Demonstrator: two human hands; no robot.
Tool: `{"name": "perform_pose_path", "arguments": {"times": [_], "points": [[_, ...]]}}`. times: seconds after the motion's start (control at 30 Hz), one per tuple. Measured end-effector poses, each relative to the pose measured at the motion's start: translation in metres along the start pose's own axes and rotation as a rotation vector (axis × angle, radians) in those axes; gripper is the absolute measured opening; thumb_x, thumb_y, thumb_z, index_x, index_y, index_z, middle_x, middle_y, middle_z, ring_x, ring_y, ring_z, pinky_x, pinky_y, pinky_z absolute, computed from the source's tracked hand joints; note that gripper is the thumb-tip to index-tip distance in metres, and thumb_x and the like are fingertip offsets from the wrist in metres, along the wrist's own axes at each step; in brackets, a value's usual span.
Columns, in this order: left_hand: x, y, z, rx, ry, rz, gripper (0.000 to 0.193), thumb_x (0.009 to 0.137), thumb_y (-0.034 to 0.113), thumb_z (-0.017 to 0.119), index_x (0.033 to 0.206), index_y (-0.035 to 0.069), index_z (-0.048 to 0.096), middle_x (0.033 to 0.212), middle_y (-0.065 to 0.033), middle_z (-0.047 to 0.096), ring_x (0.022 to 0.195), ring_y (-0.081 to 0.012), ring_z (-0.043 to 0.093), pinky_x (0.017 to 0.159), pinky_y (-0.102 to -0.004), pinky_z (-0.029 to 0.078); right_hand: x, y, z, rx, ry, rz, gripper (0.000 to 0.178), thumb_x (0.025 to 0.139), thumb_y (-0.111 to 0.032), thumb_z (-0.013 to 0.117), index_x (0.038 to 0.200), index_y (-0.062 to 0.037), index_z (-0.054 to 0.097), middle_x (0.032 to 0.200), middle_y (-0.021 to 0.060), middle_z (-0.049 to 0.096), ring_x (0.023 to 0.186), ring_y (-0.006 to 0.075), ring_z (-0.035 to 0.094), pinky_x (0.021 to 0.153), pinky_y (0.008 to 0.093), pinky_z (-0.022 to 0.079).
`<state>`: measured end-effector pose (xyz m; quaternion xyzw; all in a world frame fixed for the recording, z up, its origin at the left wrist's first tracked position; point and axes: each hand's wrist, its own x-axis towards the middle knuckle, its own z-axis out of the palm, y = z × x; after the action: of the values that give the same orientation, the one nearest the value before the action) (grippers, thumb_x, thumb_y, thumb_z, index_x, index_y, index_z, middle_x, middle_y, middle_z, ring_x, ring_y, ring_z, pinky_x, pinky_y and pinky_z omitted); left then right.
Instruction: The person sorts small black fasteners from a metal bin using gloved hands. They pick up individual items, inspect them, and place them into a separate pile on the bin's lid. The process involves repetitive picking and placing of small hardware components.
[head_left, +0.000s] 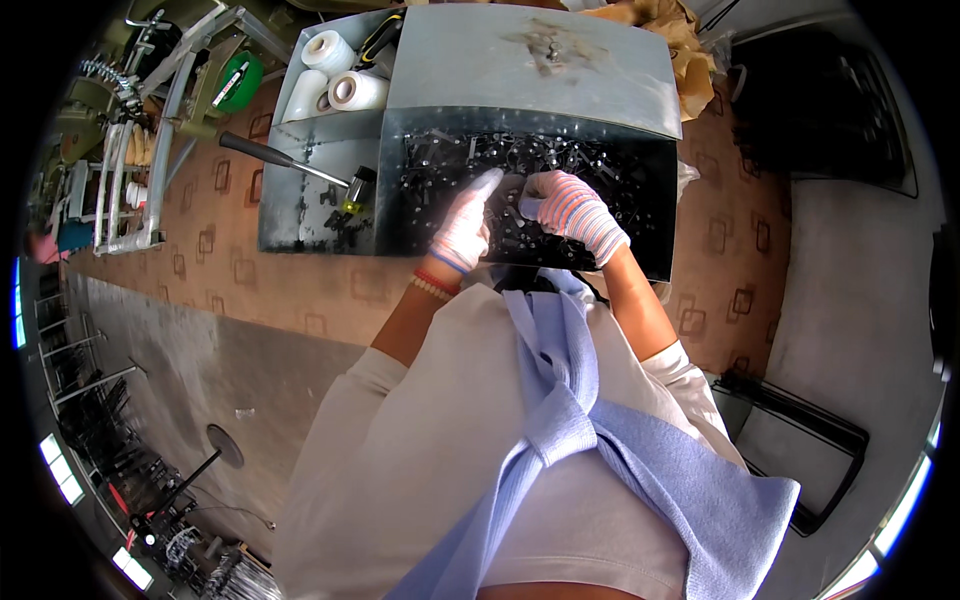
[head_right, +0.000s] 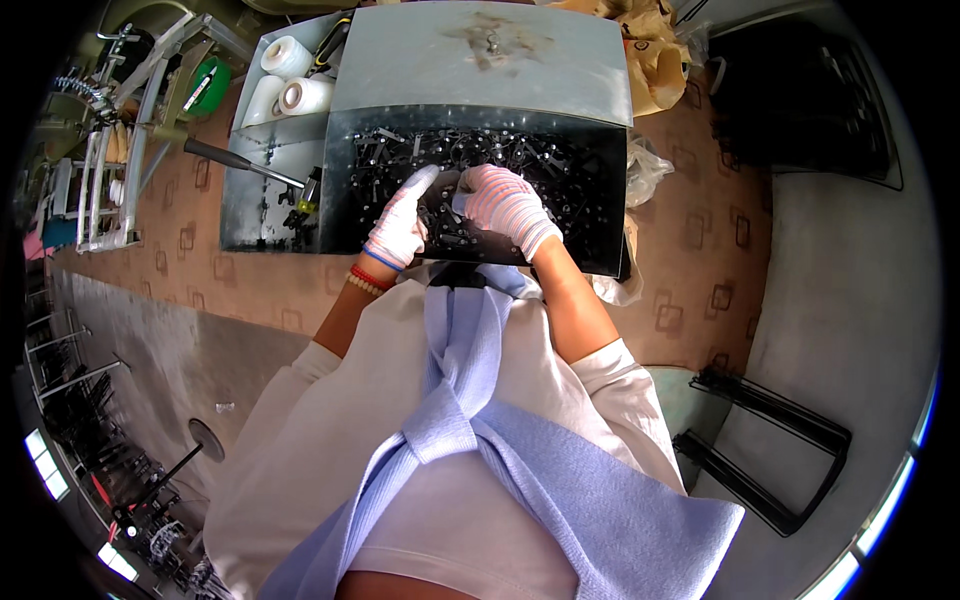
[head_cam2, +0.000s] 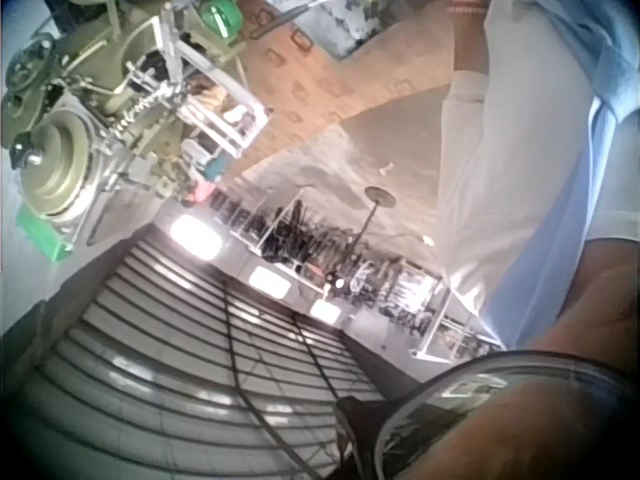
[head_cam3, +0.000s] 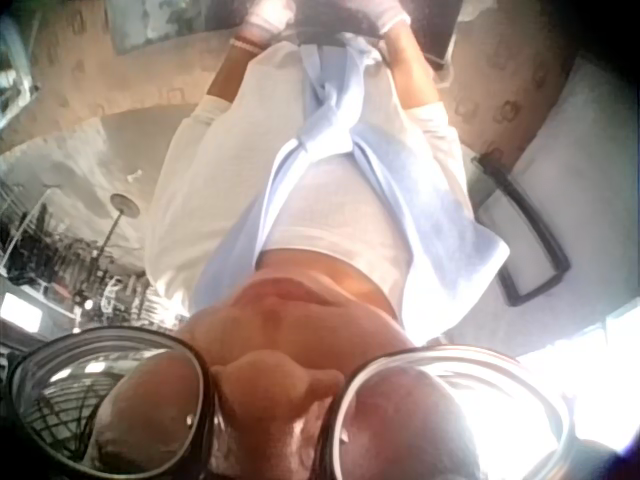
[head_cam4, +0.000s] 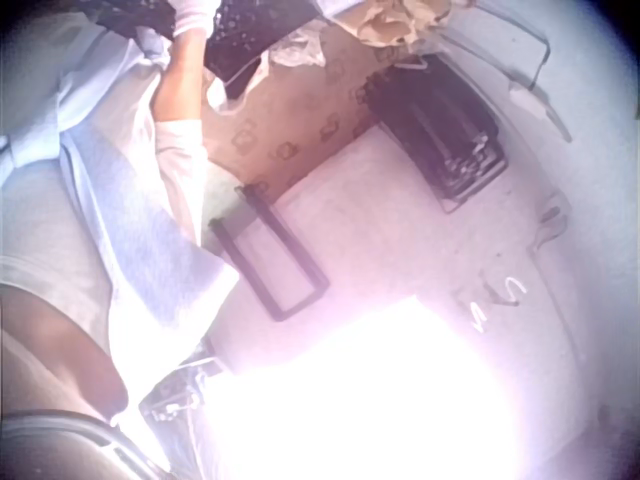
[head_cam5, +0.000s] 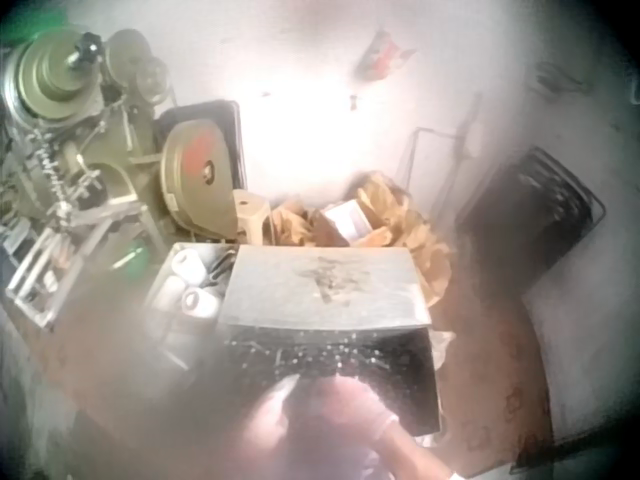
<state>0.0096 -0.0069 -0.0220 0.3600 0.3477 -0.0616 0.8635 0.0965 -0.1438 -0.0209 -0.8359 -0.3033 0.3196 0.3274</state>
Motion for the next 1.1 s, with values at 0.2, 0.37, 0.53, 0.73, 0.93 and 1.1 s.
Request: {"name": "perform_pose_path", "arguments": {"times": [0.2,0.37,0.53,0.73,0.93,1.1], "points": [[0.003,-0.005,0.010,-0.052,0.109,-0.060,0.019,0.081,0.031,0.052,0.090,0.017,0.060,0.065,0.0019,0.055,0.031,-0.0060,0.030,0.028,-0.0207,0.023,0.005,-0.012,-0.003,-0.181,-0.129,0.169,0.020,0.068,-0.022,0.055,0.081,-0.0082,0.061,0.072,0.0170,0.058,0.069,0.0293,0.058,0.061,0.0339,0.046],[-0.026,0.016,0.023,0.084,0.082,-0.053,0.020,0.076,0.037,0.056,0.081,0.018,0.060,0.050,0.0019,0.044,0.028,-0.0068,0.027,0.027,-0.0220,0.017,-0.018,-0.038,-0.016,-0.060,-0.044,0.157,0.024,0.068,-0.018,0.052,0.091,-0.0119,0.059,0.082,0.0142,0.060,0.078,0.0286,0.057,0.067,0.0339,0.046],[-0.003,0.008,0.000,0.045,0.123,-0.148,0.019,0.078,0.030,0.057,0.082,0.011,0.059,0.069,0.0007,0.055,0.055,-0.0060,0.045,0.047,-0.0170,0.034,-0.015,-0.045,-0.010,-0.098,-0.153,0.238,0.035,0.070,-0.017,0.050,0.105,-0.0182,0.054,0.083,0.0129,0.061,0.079,0.0283,0.058,0.069,0.0338,0.046],[0.022,-0.014,-0.011,-0.197,0.042,-0.059,0.019,0.075,0.030,0.061,0.079,0.012,0.058,0.068,0.0015,0.055,0.056,-0.0063,0.045,0.049,-0.0196,0.037,-0.020,-0.057,-0.009,-0.156,-0.092,0.264,0.037,0.073,-0.021,0.050,0.109,-0.0187,0.052,0.080,0.0141,0.061,0.076,0.0288,0.058,0.069,0.0347,0.047],[-0.011,0.008,0.008,-0.003,0.006,-0.053,0.018,0.077,0.025,0.059,0.087,0.010,0.059,0.076,-0.0007,0.056,0.060,-0.0073,0.048,0.051,-0.0209,0.036,-0.020,-0.044,0.002,-0.166,-0.063,0.247,0.035,0.072,-0.020,0.053,0.107,-0.0150,0.053,0.080,0.0158,0.060,0.076,0.0298,0.058,0.069,0.0355,0.046],[-0.011,0.010,0.006,0.120,0.070,-0.066,0.013,0.079,0.025,0.056,0.088,0.017,0.062,0.052,0.0087,0.044,0.028,-0.0021,0.022,0.028,-0.0169,0.015,-0.035,-0.059,-0.006,0.059,-0.038,0.252,0.035,0.077,-0.022,0.050,0.112,-0.0173,0.050,0.068,0.0141,0.059,0.062,0.0274,0.057,0.058,0.0353,0.046]]}}
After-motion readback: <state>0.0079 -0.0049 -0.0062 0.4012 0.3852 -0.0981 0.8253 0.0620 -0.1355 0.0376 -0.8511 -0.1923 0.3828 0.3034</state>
